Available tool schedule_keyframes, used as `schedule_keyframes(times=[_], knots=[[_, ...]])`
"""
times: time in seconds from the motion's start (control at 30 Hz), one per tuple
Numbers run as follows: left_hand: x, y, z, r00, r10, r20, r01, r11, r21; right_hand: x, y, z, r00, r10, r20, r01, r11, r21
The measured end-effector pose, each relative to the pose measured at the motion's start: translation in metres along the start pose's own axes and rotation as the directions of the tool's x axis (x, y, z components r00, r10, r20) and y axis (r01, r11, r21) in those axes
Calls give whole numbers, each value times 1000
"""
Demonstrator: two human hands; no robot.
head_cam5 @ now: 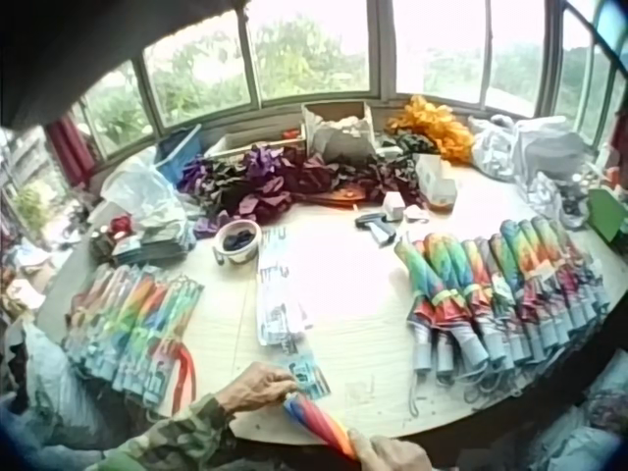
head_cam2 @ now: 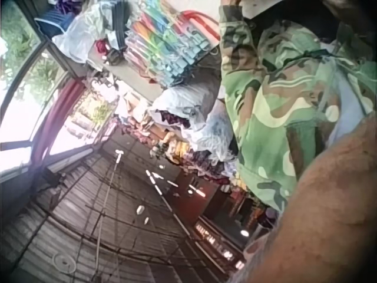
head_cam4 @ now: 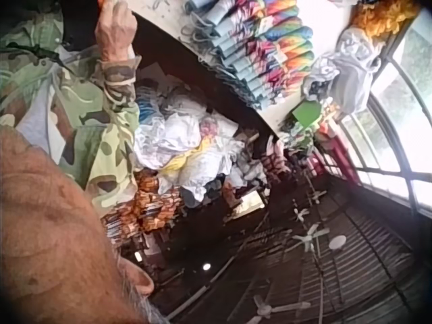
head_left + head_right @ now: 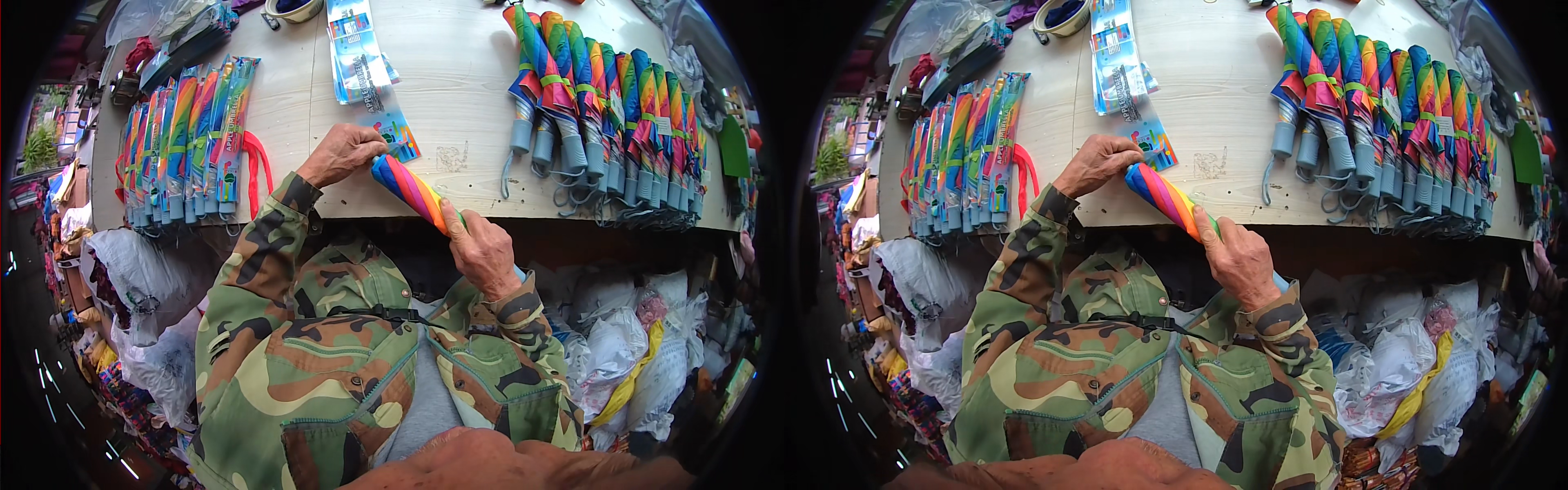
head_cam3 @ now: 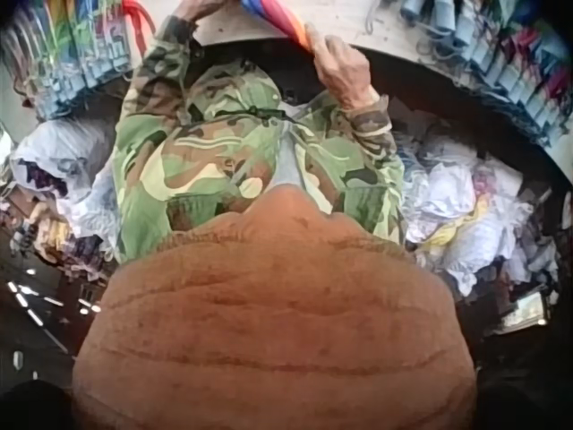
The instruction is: Packaging small colorful umbrellas into plastic sleeves at a workbench.
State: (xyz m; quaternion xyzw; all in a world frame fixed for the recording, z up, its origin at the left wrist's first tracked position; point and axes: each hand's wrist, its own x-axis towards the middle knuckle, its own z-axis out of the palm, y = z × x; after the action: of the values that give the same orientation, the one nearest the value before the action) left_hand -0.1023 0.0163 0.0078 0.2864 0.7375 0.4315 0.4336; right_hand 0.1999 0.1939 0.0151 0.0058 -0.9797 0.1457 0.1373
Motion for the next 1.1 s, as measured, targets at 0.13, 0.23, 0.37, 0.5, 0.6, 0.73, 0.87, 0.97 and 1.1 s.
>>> schedule_keyframes(times=[0.13, 0.23, 0.37, 0.5, 0.6, 0.73, 0.87, 0.97, 1.1], knots=[[-2, 0, 0, 1000, -15, -10, 15, 999, 37, 0, 3, -1, 1000, -19, 21, 21, 996, -90], [-2, -3, 1, 1000, 3, -25, -2, 999, 38, -1, 2, -1, 999, -43, 9, 44, 992, -117], [-3, -3, 4, 999, 26, -41, -24, 998, 52, -2, 0, 0, 999, -9, 42, 16, 989, -150], [-7, -12, 7, 991, 101, -85, -99, 995, 24, -1, -3, 1, 998, 29, 52, -21, 991, -135], [-13, -8, 14, 989, 29, -142, -42, 995, -91, -2, -6, 2, 997, 54, 56, -47, 993, -108], [-12, -13, 25, 973, 0, -229, -41, 984, -173, -2, -10, 4, 998, 54, 34, -51, 996, -79], [-17, -11, 28, 959, -5, -282, -39, 988, -153, -3, -16, 8, 998, 58, -26, -60, 995, -84], [-24, -3, 28, 941, -81, -328, -2, 970, -245, -4, -21, 10, 995, 54, -80, -61, 994, -87], [-33, 8, 37, 843, -111, -527, -20, 971, -237, -5, -24, 13, 989, 48, -142, -59, 996, -72]])
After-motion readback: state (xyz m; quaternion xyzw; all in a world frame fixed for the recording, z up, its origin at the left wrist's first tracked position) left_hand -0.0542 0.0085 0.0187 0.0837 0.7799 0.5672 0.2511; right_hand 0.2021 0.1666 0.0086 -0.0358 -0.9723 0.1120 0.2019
